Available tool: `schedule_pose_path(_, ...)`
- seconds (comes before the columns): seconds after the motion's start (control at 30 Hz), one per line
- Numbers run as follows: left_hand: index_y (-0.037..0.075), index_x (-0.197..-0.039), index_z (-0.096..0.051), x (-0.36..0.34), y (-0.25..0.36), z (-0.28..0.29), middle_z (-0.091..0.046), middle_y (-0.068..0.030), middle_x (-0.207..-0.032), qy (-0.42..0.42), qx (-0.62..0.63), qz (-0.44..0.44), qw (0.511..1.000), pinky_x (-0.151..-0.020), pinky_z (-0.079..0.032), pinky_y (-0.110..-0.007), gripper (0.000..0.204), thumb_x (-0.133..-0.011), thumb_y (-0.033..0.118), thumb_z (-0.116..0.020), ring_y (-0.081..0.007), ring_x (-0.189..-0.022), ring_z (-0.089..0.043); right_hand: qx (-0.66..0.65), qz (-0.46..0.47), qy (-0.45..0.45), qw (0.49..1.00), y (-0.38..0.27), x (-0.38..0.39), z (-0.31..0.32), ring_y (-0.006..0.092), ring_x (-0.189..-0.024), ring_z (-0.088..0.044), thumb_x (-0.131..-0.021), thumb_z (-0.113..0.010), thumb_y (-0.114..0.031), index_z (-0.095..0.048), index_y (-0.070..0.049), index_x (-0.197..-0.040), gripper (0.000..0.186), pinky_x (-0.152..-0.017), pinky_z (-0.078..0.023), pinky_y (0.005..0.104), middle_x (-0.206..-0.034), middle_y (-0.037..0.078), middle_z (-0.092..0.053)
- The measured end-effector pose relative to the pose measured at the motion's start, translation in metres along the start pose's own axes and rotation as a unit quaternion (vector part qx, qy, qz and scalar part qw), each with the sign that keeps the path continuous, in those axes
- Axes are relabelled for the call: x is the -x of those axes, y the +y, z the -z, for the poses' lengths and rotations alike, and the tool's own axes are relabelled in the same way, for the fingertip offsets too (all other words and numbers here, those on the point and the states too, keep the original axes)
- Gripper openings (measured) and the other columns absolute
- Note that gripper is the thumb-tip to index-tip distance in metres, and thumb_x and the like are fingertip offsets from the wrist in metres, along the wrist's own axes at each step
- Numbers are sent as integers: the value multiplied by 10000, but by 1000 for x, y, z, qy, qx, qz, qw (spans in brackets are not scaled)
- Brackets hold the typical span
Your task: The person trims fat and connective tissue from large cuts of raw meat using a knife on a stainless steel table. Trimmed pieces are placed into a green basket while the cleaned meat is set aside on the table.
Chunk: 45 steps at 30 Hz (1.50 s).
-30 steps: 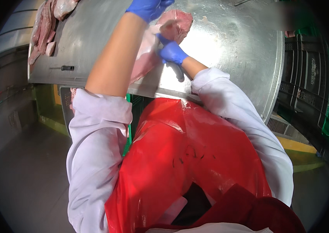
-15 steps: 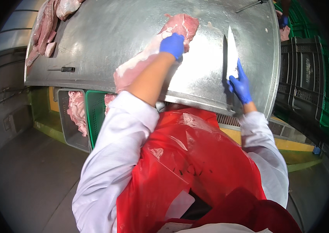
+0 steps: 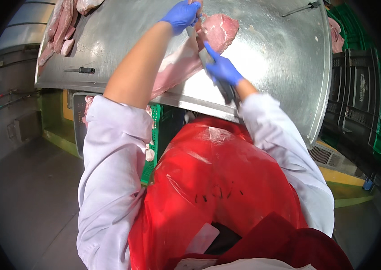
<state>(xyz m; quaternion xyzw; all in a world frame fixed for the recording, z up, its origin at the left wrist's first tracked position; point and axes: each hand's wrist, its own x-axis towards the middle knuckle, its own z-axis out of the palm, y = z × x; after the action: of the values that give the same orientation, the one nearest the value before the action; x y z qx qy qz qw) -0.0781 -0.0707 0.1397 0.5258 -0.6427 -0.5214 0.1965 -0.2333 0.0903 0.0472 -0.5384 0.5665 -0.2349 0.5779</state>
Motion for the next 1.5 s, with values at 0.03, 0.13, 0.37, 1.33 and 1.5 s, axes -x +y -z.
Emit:
schedule_pose_path(0.03, 75, -833, -609, -4, -2, 0, -551, -34, -700, 3, 61, 14, 998, -590, -428, -329, 409, -1040, 400, -473, -147, -605, -489, -24, -10, -21, 999, -2, 29, -6, 168, -575, -645, -882, -549, -134, -215, -213, -1613, 808, -613, -563, 328, -759, 101, -668)
schedule_pose_path(0.13, 101, -929, -608, 19, 20, -21, -524, -12, -707, -87, 127, -44, 987, -553, -412, -298, 324, -1048, 366, -463, -121, -608, -483, -40, -31, -6, 999, -2, 40, -19, 169, -579, -644, -880, -552, -126, -197, -212, -1616, 822, -607, -560, 331, -767, 103, -669)
schedule_pose_path(0.37, 113, -950, -587, 38, 60, -3, -494, 22, -711, -71, 57, -72, 993, -553, -410, -285, 258, -1036, 321, -461, -96, -612, -475, 10, -35, -2, 999, -19, 15, -54, 252, -601, -670, -923, -553, -177, -170, -150, -1616, 792, -643, -570, 384, -775, 159, -680)
schedule_pose_path(1.33, -6, -992, -623, 295, 113, 161, -588, -53, -805, 61, 284, -311, 905, -574, -431, -229, 223, -1038, 196, -539, -112, -642, -505, 105, 61, -3, 993, -68, -1, -194, 433, -756, -701, -866, -541, -74, -78, -128, -1613, 880, -725, -553, 499, -885, 308, -688)
schedule_pose_path(1.5, 8, -1067, -625, 387, 94, 219, -613, -62, -879, 174, 260, -374, 873, -655, -456, -245, 246, -1024, 235, -542, -129, -751, -548, 159, 180, -16, 971, -30, 53, -250, 439, -858, -715, -908, -494, -110, -45, -143, -1614, 837, -800, -558, 500, -960, 332, -689)
